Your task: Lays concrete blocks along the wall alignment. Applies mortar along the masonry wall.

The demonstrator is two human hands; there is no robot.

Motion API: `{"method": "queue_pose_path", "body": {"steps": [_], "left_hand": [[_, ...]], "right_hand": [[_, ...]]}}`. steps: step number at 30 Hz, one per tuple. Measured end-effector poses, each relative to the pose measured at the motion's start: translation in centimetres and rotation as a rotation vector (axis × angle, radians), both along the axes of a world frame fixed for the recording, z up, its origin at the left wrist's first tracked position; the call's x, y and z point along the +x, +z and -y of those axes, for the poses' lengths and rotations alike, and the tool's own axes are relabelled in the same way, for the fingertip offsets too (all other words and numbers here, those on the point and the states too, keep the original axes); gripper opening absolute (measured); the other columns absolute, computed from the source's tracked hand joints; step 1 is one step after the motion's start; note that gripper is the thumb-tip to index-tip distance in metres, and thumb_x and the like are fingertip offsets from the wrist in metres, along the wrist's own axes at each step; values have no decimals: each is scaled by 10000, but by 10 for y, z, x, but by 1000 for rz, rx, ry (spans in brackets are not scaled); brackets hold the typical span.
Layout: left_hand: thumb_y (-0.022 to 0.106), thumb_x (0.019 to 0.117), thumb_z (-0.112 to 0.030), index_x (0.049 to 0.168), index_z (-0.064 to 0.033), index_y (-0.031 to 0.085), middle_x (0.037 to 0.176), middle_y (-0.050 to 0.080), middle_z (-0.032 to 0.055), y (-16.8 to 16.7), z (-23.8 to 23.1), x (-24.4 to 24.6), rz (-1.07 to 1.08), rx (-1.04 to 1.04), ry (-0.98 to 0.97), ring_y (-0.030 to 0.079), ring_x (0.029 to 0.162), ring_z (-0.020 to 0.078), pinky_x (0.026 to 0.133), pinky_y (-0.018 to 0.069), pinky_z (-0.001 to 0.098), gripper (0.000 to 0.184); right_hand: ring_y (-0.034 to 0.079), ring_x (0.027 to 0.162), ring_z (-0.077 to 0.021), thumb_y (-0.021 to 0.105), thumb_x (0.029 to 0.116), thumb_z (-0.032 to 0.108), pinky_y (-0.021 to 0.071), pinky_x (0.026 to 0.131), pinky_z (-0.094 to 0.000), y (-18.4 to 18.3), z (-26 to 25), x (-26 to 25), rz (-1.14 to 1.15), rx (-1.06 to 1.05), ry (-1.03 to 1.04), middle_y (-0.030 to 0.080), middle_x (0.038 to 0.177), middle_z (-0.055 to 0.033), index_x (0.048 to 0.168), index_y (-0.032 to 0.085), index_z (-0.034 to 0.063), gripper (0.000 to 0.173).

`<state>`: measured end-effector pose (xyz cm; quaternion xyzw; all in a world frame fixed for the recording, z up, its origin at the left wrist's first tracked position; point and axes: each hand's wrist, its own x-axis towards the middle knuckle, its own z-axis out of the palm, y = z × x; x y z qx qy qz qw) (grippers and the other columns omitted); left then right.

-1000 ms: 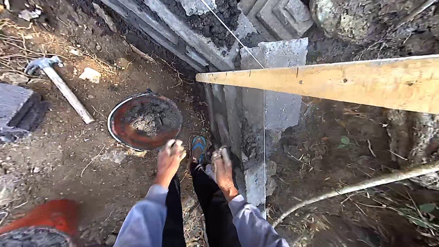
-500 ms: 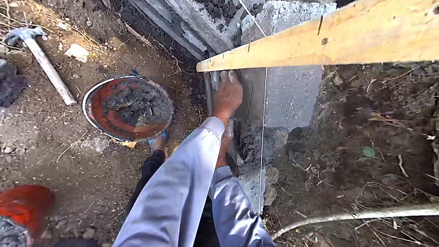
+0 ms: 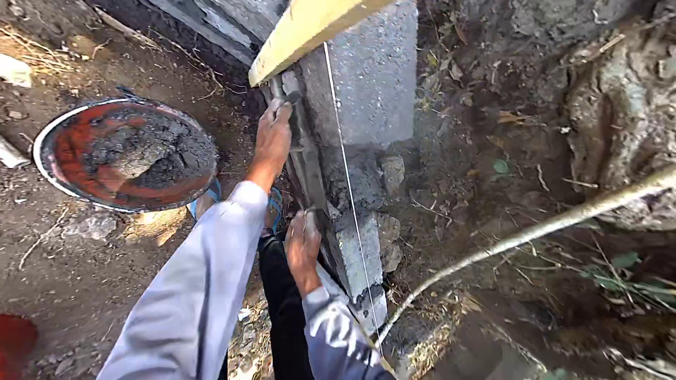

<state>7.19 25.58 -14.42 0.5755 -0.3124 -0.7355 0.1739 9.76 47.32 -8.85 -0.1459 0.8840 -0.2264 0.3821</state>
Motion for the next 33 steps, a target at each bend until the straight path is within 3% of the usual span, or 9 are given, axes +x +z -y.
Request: {"method": "queue_pose_path", "body": {"steps": [5,7,10,16,20,25,27,30,33], "left_hand": [[331,1110,-425,1362,-125,521,1113,658,144,86,-109,50,86,22,-200,685,907,270,749,595,519,435],[391,1098,-336,1364,-41,547,1154,668,181,133,-141,43,130,-23,-346,673,1030,284,906,558,525,427],[485,1056,-287,1345,-11,611,1305,635,193,181,-163,7,97,-199,-599,626,1211,292,1049,504,473,419],[518,1025,-361,1545,-222,473,1593,420,143,199,-180,-19,216,-454,-1035,571,1299,348,943,547,483,541],[533,1028,-302,1332,-130,673,1388,623,113,168,-169,50,277,-414,-667,621,1250,254,1044,520,458,376],[628,990,-264,1398,23,539,1385,547,293,80,-120,184,759,-148,-171,534,1307,415,1116,427,562,507],[690,964,-257,1494,68,385,1492,408,352,47,-94,235,904,-29,-48,445,1381,465,1142,389,567,692],[698,974,-293,1547,37,295,1451,481,320,-16,-67,306,856,124,76,536,1298,428,1061,466,565,774],[669,992,-340,1527,-128,394,1331,599,221,-69,-53,345,591,256,179,641,1093,352,884,548,531,637]], "right_hand": [[541,548,-5,509,1066,419,494,527,-214,123,-73,4,144,-406,-227,563,627,106,858,637,125,382],[578,560,-8,519,1054,398,521,537,-218,153,-85,-23,54,-433,-318,614,649,121,887,669,165,323],[546,494,-52,347,1066,289,532,487,-261,159,-85,-85,-48,-268,-331,551,624,78,956,560,56,334],[486,437,-95,325,1129,295,472,425,-279,127,-85,-163,50,33,-333,521,602,16,1020,609,25,407],[481,465,-56,413,1084,254,474,460,-260,146,-73,-144,-99,-180,-155,483,601,68,1037,571,17,289],[608,671,-3,490,1065,303,558,630,-221,126,-24,-65,-40,-447,348,622,753,51,990,643,3,345],[669,765,-163,474,1068,356,565,711,-378,95,13,-31,-12,-137,603,679,827,-76,1065,690,19,400],[639,1214,-362,315,1109,427,481,1031,-576,30,90,15,165,426,927,674,1275,-197,1435,553,93,523],[677,1101,-455,350,1115,380,536,895,-628,-49,147,52,28,509,1081,683,1196,-263,1483,466,41,514]]}}
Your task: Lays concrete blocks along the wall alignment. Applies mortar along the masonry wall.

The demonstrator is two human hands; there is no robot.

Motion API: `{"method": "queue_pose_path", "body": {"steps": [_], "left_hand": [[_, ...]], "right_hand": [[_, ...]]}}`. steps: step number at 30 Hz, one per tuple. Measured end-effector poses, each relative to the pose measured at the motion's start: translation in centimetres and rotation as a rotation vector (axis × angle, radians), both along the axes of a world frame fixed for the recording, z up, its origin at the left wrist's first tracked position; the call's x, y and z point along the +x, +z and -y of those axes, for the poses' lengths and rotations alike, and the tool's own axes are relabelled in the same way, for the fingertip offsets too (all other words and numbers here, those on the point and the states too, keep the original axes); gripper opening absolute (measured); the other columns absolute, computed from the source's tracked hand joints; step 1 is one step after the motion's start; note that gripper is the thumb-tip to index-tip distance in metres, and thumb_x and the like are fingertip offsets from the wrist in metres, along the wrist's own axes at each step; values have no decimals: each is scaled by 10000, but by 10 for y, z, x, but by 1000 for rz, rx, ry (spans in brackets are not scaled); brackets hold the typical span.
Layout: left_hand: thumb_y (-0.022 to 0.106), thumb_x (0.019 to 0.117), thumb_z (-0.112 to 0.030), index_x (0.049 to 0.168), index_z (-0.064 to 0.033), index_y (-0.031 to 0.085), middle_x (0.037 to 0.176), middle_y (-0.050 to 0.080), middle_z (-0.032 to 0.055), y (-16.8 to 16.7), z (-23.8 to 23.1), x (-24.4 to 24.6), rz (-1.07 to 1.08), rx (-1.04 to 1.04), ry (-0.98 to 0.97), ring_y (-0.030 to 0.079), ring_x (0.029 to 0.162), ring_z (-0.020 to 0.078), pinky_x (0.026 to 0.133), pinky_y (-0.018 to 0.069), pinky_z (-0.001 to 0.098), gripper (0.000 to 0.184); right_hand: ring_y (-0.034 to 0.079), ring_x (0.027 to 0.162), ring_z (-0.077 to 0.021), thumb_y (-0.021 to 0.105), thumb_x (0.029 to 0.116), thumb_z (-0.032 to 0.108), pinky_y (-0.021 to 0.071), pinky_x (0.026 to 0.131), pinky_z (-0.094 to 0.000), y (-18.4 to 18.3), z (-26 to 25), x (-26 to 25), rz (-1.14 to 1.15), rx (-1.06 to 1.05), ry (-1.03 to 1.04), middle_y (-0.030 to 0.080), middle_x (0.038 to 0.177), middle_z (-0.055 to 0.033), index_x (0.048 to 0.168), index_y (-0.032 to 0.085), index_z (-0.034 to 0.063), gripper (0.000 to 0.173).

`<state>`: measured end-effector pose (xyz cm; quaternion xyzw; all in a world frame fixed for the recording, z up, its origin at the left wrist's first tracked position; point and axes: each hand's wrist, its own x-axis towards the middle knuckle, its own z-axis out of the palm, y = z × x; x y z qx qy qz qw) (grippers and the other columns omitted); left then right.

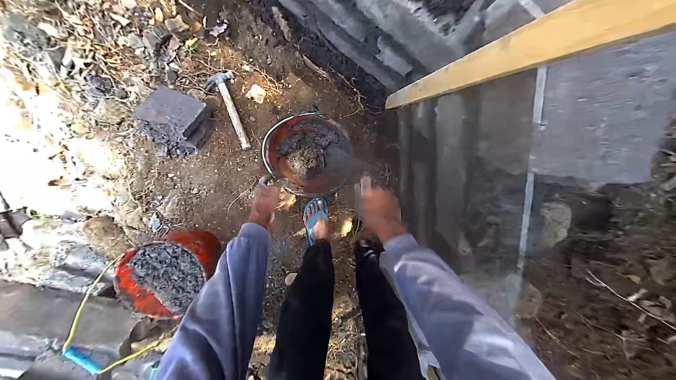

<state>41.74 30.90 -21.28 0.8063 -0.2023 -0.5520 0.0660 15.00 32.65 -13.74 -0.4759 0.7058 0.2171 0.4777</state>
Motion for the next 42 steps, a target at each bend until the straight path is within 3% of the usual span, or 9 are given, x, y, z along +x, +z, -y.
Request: {"method": "queue_pose_path", "body": {"steps": [6,9,12,16,20,24,28,31,42], "left_hand": [[629,988,-239,1437,-171,491,1301,610,97,-46,10,-2,-206,92,60,600,1115,241,880,529,467,475],[629,980,-206,1436,-119,470,1298,585,159,-42,11,2,-121,142,-52,573,1113,295,871,506,513,491],[612,990,-118,1413,-68,485,1148,632,152,-38,14,-1,-143,29,-221,614,921,221,770,533,428,444],[599,954,-12,1587,-76,294,1337,592,205,8,0,-3,-198,-65,-324,633,1107,250,952,530,446,705],[581,935,-42,1606,-64,259,1362,586,212,88,8,-15,-250,-62,-527,634,1153,246,982,522,445,743],[570,927,25,1570,-12,295,1387,555,214,143,-9,-24,-255,-40,-313,625,1144,224,959,534,398,700],[606,919,26,1600,-23,269,1581,420,172,190,-42,-35,-302,-169,-281,490,1395,181,1141,434,351,761],[577,877,21,1603,-4,243,1586,408,180,229,-48,-47,-312,-223,-278,493,1387,171,1124,441,334,799],[547,854,80,1593,-5,238,1449,517,170,287,-75,-107,-400,-275,-116,611,1187,154,976,534,295,806]], "right_hand": [[671,1075,-489,500,1025,72,557,802,-650,-120,73,74,-107,54,95,660,1200,-299,1263,609,-41,286],[675,1106,-460,480,1030,62,563,834,-619,-139,60,90,-83,151,172,652,1234,-280,1290,582,-26,292],[689,1024,-467,552,1015,81,555,807,-637,-93,50,54,5,81,334,691,1120,-266,1263,617,4,267],[691,923,-483,615,997,132,557,698,-630,-19,35,42,-56,-86,262,685,1068,-276,1319,601,15,343],[667,1068,-485,505,1027,40,559,838,-617,15,25,64,70,37,277,627,1251,-315,1423,511,-56,408],[663,1088,-487,451,1054,78,538,893,-636,83,-7,43,214,56,296,643,1240,-291,1380,536,-25,352],[663,1093,-506,453,1058,239,537,848,-663,158,-35,7,-85,36,88,633,1306,-290,1435,551,43,436],[648,1154,-475,375,1101,340,532,894,-633,165,-41,-8,-182,164,22,610,1349,-278,1493,483,34,509],[595,1258,-409,312,1113,342,446,1076,-566,171,-106,-22,364,96,-130,646,1253,-267,1296,609,-23,504]]}}
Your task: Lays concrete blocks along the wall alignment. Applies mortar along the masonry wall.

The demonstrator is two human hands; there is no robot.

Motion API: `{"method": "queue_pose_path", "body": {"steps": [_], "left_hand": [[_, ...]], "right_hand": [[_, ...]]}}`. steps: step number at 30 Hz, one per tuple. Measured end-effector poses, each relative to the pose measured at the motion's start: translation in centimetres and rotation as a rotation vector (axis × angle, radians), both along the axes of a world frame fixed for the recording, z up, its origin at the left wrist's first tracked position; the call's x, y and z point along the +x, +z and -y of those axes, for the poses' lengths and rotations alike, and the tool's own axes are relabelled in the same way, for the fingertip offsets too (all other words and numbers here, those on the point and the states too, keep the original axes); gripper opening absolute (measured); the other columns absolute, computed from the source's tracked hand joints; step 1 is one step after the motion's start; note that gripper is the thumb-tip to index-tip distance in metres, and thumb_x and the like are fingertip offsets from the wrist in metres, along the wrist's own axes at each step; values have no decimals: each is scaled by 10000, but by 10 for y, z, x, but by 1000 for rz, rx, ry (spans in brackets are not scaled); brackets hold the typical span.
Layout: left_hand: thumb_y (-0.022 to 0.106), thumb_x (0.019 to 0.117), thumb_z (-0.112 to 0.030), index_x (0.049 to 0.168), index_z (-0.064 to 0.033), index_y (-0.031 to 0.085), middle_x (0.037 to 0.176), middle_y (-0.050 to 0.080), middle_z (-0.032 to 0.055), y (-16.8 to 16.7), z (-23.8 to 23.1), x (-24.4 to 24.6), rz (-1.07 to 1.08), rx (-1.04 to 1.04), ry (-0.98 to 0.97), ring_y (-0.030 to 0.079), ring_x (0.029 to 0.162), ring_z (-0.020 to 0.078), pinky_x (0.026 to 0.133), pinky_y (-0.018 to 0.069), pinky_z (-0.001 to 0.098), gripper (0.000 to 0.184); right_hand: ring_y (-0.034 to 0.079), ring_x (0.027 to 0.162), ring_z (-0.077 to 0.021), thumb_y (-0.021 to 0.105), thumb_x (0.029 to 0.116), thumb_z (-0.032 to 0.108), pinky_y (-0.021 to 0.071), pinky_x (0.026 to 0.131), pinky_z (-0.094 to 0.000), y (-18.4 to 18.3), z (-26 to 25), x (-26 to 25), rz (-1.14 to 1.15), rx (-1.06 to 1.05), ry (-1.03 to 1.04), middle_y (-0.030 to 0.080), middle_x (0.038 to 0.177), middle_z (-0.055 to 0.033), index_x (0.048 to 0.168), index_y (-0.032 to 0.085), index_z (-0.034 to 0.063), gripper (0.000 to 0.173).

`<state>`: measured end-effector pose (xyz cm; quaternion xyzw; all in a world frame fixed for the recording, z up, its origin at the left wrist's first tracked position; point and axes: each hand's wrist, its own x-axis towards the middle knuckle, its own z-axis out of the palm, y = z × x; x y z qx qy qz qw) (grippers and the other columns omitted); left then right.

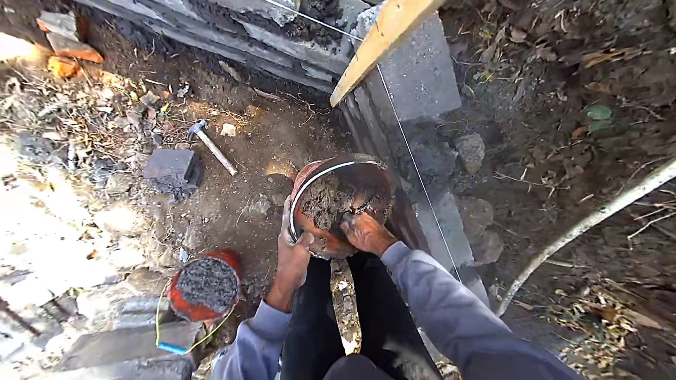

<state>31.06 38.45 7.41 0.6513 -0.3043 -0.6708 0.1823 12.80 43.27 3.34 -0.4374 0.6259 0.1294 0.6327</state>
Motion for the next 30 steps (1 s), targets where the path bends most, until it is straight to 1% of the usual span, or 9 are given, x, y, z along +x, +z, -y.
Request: {"method": "queue_pose_path", "body": {"steps": [4,9,14,19,21,24,25,27,30], "left_hand": [[586,1012,-108,1540,26,333,1416,545,188,15,-10,-15,150,38,-94,600,1212,160,1032,509,314,601],[488,1089,-255,1508,1,378,1415,538,155,22,-28,-40,261,111,-122,576,1216,122,1045,483,313,503],[449,1097,-242,1489,-45,388,1270,622,111,23,-58,-40,146,161,-12,667,1069,143,900,589,349,443],[488,1079,-165,1417,-55,452,1113,678,87,15,-84,-52,150,212,57,705,921,136,769,621,338,357],[497,1074,-151,1409,-51,457,1114,674,87,6,-94,-56,164,212,53,701,924,135,774,618,333,352],[506,1070,-147,1436,-41,445,1191,655,115,-10,-108,-62,166,216,44,687,996,159,844,604,354,386],[502,1073,-148,1442,-40,440,1205,650,121,-15,-112,-66,163,222,41,686,1006,166,849,603,358,390],[496,1076,-151,1453,-51,430,1218,641,137,-28,-119,-74,168,241,40,685,1007,187,835,603,374,396],[503,1073,-163,1483,-55,409,1289,610,153,-49,-128,-85,186,237,1,658,1079,196,881,583,391,434]], "right_hand": [[600,1239,-419,365,1107,337,450,1062,-583,27,-21,-5,73,14,-116,647,1238,-279,1268,630,-38,487],[651,1005,-382,444,1073,311,495,906,-586,41,-68,-44,214,-81,-288,661,995,-233,1035,658,-19,395],[643,959,-345,388,1090,279,474,896,-536,75,-99,-85,205,-87,-303,648,938,-204,1047,644,-9,387],[606,713,-210,417,1054,239,499,699,-429,100,-150,-124,148,-193,-620,604,768,-97,993,656,16,333],[601,665,-178,413,1043,272,515,659,-405,105,-174,-139,75,-268,-741,602,735,-71,993,656,23,352],[582,627,-155,398,1043,321,507,627,-389,84,-202,-153,-185,-390,-875,575,687,-37,952,665,38,400],[594,641,-182,391,1049,321,506,635,-408,70,-207,-155,-323,-444,-868,579,691,-56,931,658,36,408],[680,761,-312,415,1063,307,543,709,-513,33,-209,-158,-602,-485,-800,666,806,-168,970,680,-17,428],[724,945,-392,450,1073,321,569,821,-562,-30,-208,-164,-798,-390,-714,717,991,-222,1071,691,-28,424]]}}
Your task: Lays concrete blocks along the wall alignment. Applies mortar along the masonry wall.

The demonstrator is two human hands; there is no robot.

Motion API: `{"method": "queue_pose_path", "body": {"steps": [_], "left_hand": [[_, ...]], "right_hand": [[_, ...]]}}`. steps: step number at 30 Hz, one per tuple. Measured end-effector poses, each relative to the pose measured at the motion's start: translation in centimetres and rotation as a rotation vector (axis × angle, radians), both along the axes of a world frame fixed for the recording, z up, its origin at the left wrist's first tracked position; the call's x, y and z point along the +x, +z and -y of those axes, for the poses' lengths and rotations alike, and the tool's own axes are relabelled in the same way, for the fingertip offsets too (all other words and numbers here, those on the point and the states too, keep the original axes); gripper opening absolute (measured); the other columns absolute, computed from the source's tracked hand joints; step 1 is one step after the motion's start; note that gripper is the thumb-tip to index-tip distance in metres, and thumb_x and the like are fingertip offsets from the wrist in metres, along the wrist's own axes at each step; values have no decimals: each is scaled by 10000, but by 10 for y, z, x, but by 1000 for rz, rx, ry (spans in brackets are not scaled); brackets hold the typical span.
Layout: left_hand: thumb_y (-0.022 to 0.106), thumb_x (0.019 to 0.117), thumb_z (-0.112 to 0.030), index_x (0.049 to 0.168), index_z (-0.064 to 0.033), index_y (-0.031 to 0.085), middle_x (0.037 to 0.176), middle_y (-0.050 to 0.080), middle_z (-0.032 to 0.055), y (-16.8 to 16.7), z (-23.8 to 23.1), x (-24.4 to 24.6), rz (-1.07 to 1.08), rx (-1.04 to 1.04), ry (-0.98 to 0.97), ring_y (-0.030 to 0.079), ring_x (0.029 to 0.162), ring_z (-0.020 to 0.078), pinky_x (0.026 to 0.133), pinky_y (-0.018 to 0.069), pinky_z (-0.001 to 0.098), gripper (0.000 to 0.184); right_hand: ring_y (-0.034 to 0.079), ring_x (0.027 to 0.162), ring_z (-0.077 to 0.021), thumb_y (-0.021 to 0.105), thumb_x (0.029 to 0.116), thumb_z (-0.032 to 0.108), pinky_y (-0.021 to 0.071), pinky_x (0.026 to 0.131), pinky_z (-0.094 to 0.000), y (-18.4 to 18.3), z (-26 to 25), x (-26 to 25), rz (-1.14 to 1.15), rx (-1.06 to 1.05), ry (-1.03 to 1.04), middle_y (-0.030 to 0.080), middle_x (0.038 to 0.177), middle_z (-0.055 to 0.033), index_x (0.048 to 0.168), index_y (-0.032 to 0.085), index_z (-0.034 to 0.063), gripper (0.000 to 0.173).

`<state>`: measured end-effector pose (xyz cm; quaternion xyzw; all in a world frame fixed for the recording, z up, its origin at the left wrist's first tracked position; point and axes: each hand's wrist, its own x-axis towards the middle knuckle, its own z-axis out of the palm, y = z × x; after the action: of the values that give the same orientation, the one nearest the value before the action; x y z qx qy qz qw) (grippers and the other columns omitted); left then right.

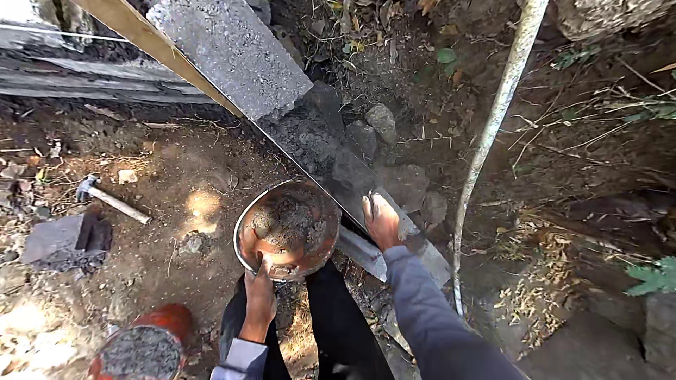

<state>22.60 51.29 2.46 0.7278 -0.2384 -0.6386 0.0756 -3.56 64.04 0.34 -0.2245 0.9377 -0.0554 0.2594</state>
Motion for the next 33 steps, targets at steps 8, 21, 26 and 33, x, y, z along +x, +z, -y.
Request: {"method": "queue_pose_path", "body": {"steps": [8,21,26,33], "left_hand": [[526,1074,-189,1507,-62,392,1350,590,170,-20,-15,-9,13,5,22,653,1140,218,923,585,417,470],[529,1051,-98,1534,-52,342,1413,542,186,-22,-8,-7,34,-21,43,617,1203,232,979,559,420,520],[502,979,21,1523,-29,330,1346,561,199,1,-1,14,15,-40,56,636,1115,239,891,578,418,573],[527,886,50,1605,-39,249,1529,476,164,54,19,46,30,-188,-214,580,1286,183,1045,520,364,776]], "right_hand": [[536,565,-147,354,1130,393,503,539,-320,-10,11,-54,598,-111,-454,568,751,-60,1207,625,48,446],[681,1073,-440,358,1108,401,526,873,-667,23,27,-52,353,342,265,703,1148,-222,1281,654,91,462],[712,867,-380,434,1058,372,556,715,-590,109,24,12,367,26,374,705,978,-200,1109,676,11,437],[639,1119,-516,505,1052,149,535,877,-654,68,146,99,491,400,618,591,1331,-318,1448,495,-27,433]]}}
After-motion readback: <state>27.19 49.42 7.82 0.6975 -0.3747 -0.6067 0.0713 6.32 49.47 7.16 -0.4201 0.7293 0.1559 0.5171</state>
